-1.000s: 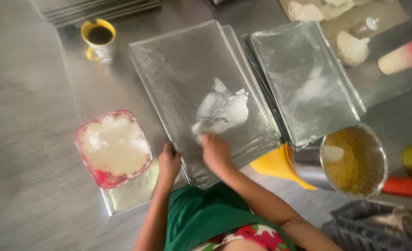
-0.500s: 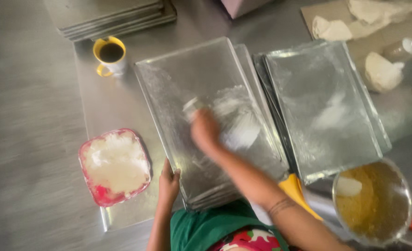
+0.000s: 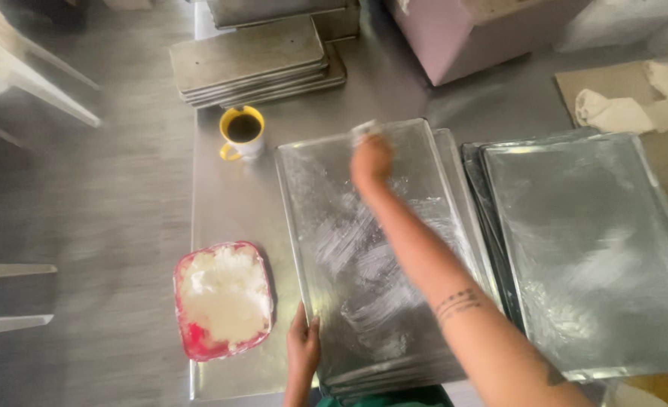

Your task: The person scoops a white substance from a red container and spreads it across the surface of metal baking trays. They handle the trays one at a time, applying the substance with a cloth, and stack the treated trays on a stainless steel table.

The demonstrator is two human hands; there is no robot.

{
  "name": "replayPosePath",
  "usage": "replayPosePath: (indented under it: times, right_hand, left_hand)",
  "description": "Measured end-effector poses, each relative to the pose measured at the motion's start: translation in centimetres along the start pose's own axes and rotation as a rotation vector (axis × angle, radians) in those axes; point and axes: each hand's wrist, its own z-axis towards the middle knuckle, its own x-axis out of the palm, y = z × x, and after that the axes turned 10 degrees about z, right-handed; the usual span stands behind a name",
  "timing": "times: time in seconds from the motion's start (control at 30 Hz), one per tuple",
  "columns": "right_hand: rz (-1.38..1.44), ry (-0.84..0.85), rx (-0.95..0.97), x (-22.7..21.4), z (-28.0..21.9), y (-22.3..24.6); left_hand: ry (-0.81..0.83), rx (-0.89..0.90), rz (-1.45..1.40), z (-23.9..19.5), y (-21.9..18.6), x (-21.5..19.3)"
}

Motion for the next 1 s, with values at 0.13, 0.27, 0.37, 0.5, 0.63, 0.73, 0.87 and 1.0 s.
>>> replayPosePath:
  times: [0.13, 0.27, 0.37, 0.5, 0.63, 0.73, 0.87, 1.0]
  right_hand:
    - [0.224, 0.281, -0.315, 2.5, -9.3, 13.5]
    - [0.343, 0.660, -0.009, -1.5, -5.9, 10.2]
    - [0.328, 0.557, 0.288, -7.7, 0.6, -2.1]
    - [0.001, 0.119, -0.039, -11.4, 1.1, -10.1]
    - [-0.341, -0.062, -0.445, -10.9, -15.5, -3.4]
    - [0.066, 0.623, -0.306, -17.3, -27.6, 0.8]
    - [0.276, 0.919, 0.434, -24.8, -28.1, -5.5]
    - [-0.103, 0.371, 0.260, -26.8, -25.8, -12.0]
  left_hand:
    - [0.006, -0.101, -0.054, -0.4, 1.8, 0.7]
    - [-0.075, -0.154, -0.084, -0.9, 0.4, 1.1]
    - [-0.126, -0.096, -0.208, -2.0, 0.0, 1.2]
    - [-0.143, -0.104, -0.124, -0.8, -0.2, 1.3]
    - [-0.157, -0.069, -0.007, -0.2, -0.4, 1.2]
    - [-0.153, -0.023, -0.040, -0.6, -0.8, 1.0]
    - [-0.137, 0.173, -0.156, -0.5, -0.9, 0.9]
    - [-0.118, 0.010, -0.073, -1.0, -1.0, 0.7]
